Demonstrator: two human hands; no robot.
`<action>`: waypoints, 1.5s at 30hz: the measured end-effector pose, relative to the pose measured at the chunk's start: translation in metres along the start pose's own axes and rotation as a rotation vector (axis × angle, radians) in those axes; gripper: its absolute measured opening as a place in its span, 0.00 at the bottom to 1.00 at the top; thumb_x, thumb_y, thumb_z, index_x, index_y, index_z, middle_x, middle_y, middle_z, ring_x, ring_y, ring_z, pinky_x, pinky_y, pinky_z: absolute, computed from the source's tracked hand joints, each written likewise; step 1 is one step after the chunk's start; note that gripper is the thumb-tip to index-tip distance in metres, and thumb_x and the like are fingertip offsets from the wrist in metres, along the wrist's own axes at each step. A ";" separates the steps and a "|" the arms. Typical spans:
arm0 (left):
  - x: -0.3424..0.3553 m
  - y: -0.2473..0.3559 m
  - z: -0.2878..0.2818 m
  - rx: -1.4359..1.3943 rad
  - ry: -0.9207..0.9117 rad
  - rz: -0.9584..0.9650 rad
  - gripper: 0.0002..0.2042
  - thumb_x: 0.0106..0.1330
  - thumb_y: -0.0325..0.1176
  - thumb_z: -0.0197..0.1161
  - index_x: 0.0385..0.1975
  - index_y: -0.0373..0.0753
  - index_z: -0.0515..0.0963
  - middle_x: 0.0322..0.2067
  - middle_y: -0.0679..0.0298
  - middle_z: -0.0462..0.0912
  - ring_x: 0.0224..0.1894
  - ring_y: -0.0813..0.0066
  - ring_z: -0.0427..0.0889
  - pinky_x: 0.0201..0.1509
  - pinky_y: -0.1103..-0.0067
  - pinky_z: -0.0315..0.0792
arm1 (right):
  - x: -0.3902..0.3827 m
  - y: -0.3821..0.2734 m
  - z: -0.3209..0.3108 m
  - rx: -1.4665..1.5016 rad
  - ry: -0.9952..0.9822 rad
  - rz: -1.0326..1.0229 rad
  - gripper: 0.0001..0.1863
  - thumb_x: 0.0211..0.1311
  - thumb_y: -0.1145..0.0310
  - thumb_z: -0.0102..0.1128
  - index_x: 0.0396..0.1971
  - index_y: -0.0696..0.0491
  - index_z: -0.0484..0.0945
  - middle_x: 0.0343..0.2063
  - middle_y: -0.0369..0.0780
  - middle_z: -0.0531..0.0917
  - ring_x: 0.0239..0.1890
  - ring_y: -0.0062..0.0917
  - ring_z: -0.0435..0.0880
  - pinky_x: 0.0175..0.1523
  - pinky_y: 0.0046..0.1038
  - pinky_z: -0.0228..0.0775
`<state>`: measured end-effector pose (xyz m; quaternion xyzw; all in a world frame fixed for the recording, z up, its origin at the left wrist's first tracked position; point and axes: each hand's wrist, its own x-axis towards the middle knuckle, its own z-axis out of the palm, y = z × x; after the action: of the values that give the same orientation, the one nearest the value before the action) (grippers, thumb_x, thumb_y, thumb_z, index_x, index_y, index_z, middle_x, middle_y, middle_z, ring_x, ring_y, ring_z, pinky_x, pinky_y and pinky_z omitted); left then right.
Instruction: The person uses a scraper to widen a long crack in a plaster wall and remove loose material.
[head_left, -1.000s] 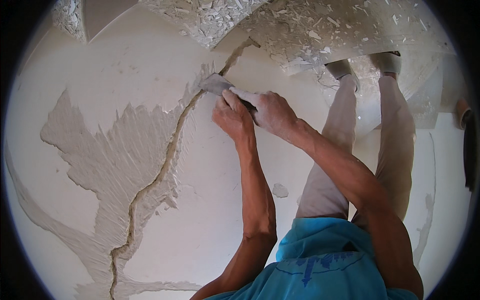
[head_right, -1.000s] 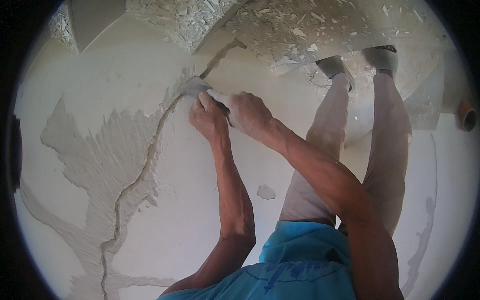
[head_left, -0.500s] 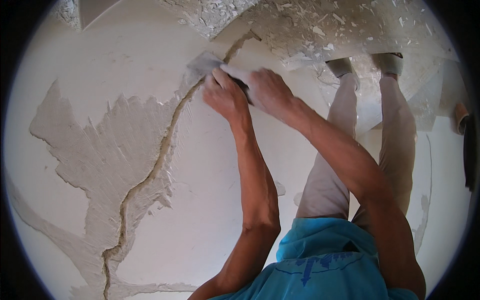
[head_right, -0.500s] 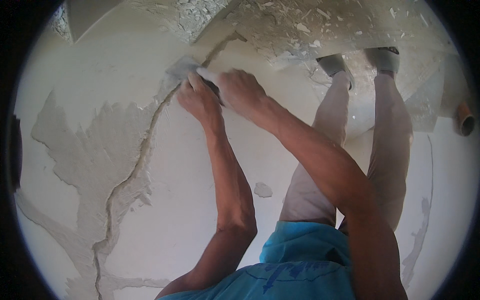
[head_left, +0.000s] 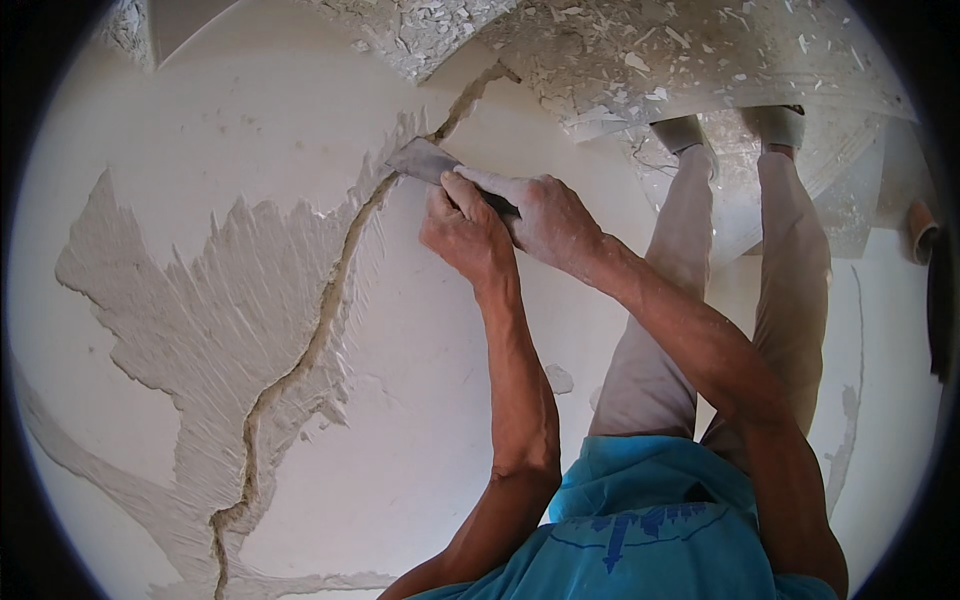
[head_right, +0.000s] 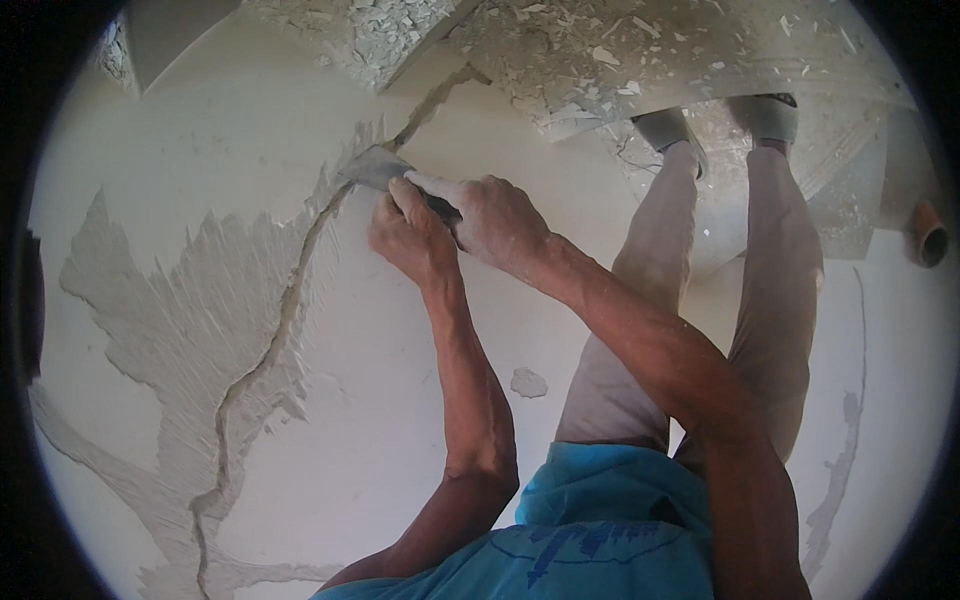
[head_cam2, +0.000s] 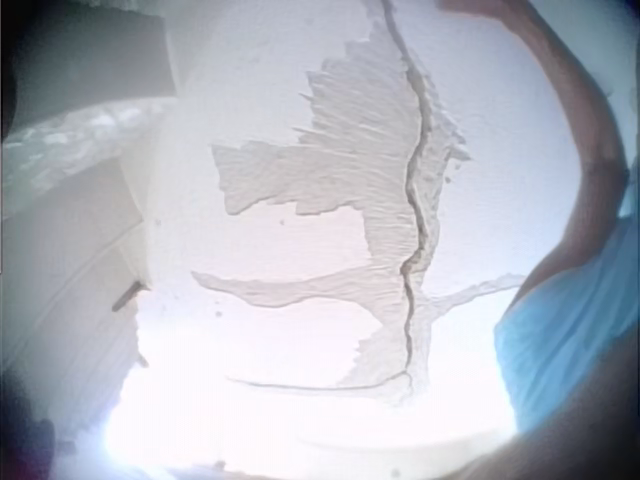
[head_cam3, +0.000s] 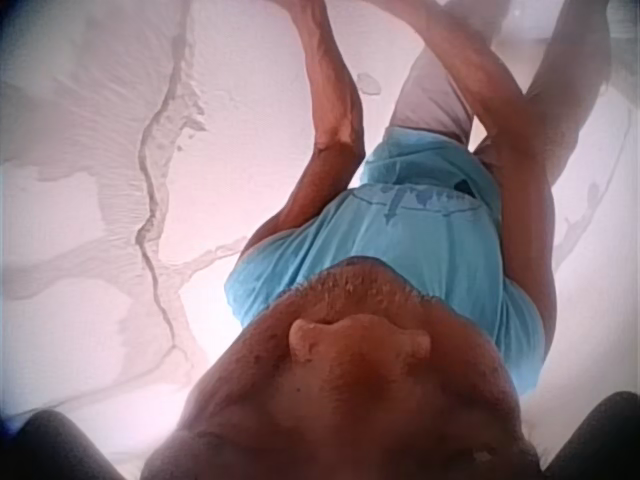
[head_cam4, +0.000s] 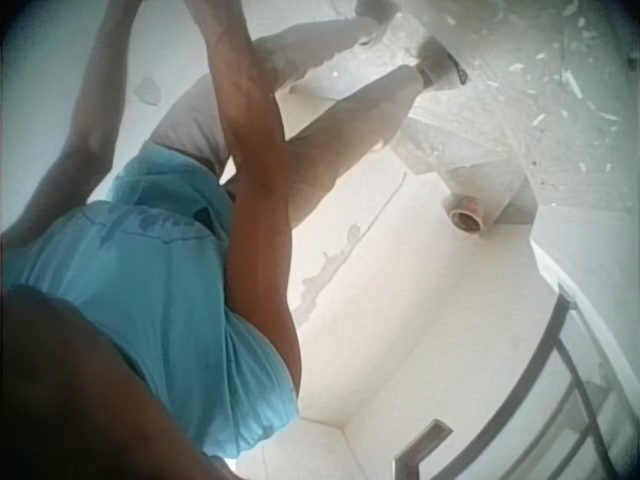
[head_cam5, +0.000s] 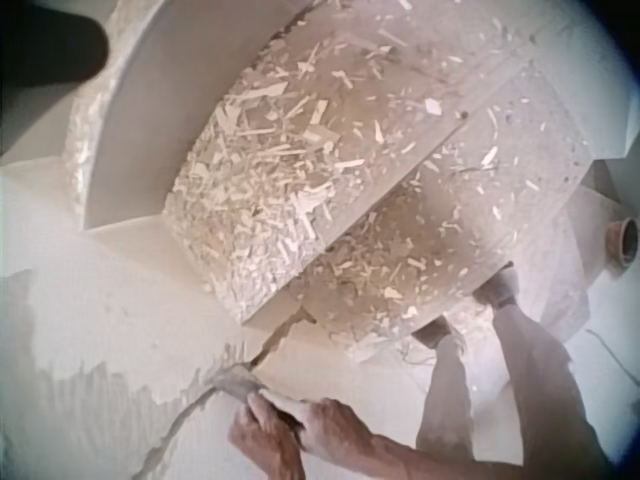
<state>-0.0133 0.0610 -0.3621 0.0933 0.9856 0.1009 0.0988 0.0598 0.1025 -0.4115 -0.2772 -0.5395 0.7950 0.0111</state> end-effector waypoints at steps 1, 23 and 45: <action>0.001 -0.001 0.000 0.008 -0.002 0.000 0.18 0.73 0.32 0.51 0.19 0.28 0.72 0.12 0.59 0.69 0.16 0.76 0.62 0.21 0.72 0.60 | 0.000 -0.001 0.000 0.010 0.011 -0.008 0.24 0.60 0.69 0.62 0.59 0.49 0.76 0.36 0.50 0.86 0.37 0.47 0.85 0.42 0.42 0.79; 0.026 -0.002 0.010 0.149 -0.002 0.153 0.17 0.69 0.31 0.51 0.21 0.25 0.75 0.18 0.43 0.76 0.19 0.51 0.74 0.28 0.61 0.64 | 0.016 -0.002 0.001 -0.009 0.010 0.049 0.27 0.60 0.69 0.62 0.61 0.50 0.74 0.30 0.53 0.85 0.35 0.49 0.85 0.41 0.45 0.78; -0.074 -0.031 -0.011 0.034 -0.290 -0.021 0.15 0.75 0.35 0.52 0.43 0.26 0.78 0.32 0.47 0.83 0.28 0.60 0.82 0.36 0.67 0.75 | 0.014 -0.006 -0.023 -0.264 -0.073 0.140 0.28 0.55 0.79 0.56 0.60 0.54 0.72 0.35 0.54 0.84 0.43 0.51 0.83 0.49 0.45 0.74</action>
<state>0.0506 0.0144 -0.3450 0.0982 0.9635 0.0687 0.2395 0.0568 0.1293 -0.4180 -0.2843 -0.6187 0.7254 -0.1004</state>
